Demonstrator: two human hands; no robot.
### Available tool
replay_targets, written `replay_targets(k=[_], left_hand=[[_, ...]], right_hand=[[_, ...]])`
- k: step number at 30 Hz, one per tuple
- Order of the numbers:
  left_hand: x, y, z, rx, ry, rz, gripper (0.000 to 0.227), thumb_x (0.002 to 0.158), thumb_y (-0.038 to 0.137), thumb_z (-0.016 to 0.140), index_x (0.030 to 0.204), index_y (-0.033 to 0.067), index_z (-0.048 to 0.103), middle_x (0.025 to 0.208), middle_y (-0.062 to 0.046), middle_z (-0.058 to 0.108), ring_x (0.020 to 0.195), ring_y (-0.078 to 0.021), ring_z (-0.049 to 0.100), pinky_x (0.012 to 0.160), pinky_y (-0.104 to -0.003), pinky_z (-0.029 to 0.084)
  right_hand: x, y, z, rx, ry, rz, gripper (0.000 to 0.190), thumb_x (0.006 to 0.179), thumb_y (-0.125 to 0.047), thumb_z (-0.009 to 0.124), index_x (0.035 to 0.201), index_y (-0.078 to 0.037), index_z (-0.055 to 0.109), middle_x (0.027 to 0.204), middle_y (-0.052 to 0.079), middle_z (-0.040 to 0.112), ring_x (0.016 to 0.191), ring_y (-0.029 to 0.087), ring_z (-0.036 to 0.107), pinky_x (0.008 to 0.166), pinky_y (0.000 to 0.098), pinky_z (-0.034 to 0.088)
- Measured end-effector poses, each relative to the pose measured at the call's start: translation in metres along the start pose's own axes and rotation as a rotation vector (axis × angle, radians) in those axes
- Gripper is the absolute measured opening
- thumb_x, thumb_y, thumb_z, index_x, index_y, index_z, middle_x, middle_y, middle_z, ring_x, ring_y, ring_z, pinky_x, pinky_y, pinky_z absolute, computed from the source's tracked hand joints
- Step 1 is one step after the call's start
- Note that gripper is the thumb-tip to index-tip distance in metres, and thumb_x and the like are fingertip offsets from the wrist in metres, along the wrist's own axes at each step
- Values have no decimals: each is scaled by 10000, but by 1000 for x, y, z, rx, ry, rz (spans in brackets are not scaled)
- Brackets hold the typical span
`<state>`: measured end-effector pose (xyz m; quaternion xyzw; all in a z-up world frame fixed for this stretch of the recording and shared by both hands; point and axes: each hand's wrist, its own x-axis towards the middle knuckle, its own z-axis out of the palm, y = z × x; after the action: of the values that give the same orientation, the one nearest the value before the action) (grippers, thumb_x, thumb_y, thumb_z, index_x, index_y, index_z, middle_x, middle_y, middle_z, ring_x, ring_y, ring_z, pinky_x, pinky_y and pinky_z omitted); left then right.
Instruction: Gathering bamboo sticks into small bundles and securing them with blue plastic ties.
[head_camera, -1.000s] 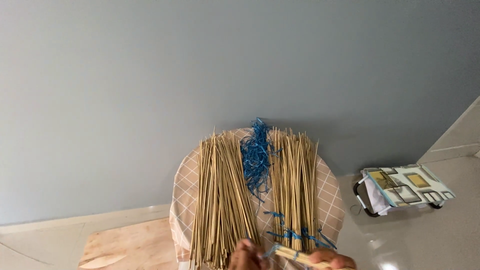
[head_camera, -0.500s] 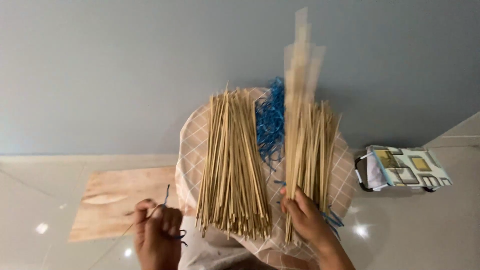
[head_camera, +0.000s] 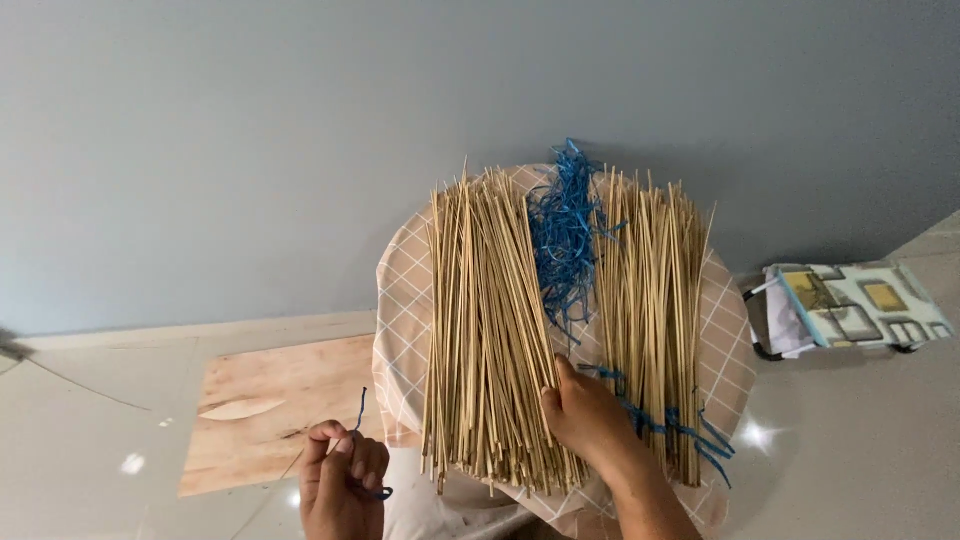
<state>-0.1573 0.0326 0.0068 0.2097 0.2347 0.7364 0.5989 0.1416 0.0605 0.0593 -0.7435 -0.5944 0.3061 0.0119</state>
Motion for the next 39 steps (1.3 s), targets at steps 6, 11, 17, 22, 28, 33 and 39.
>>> replay_targets(k=[6,11,17,22,28,33,39], left_hand=[[-1,-20,-1,140,-17,16,177,946,-56,437,1052,50,532,642,-47,447,537,-156,397,515,-295,335],[1,-16,69,683,-196,-87,366,958,27,536,1321,-22,547,800,-154,727,721,-222,675,671,-338,578],[50,-66,147,997,-480,24,208,952,111,637,1080,-26,726,838,-85,752,735,-157,693,656,-267,583],[145,-160,189,1015,-563,126,130,978,122,644,960,4,696,748,-58,665,640,-138,619,579,-258,528],[227,-232,207,1410,-446,190,410,893,117,546,1251,-35,676,1147,-218,742,1027,-333,732,878,-367,591],[163,-184,242,1213,-523,184,248,938,78,615,1151,-22,695,1042,-153,732,952,-237,726,867,-330,611],[48,-103,225,1059,-791,286,188,973,157,620,1092,15,653,1067,-161,692,888,-255,706,787,-374,653]], right_hand=[[-3,11,7,-172,78,-15,640,1059,-404,379,1578,-57,238,1442,170,485,1092,310,683,901,443,623],[-36,18,-1,-99,155,-91,634,1033,-405,429,1551,-66,288,1480,183,447,967,331,718,769,408,670],[-86,53,19,211,341,-472,443,969,-303,607,1354,-85,587,1315,150,675,962,314,790,775,426,660],[-102,89,28,300,359,-505,362,976,-304,607,1279,-109,649,1112,81,772,736,200,794,661,352,626],[-104,132,-7,451,593,-68,313,865,-153,668,1173,-118,714,961,36,802,478,87,643,377,221,563],[-76,153,-32,206,568,237,362,973,-392,585,1222,-150,682,913,39,787,722,193,760,641,327,582],[-65,143,-32,94,448,205,251,956,-367,604,1003,-134,684,767,15,721,573,221,656,571,366,507]])
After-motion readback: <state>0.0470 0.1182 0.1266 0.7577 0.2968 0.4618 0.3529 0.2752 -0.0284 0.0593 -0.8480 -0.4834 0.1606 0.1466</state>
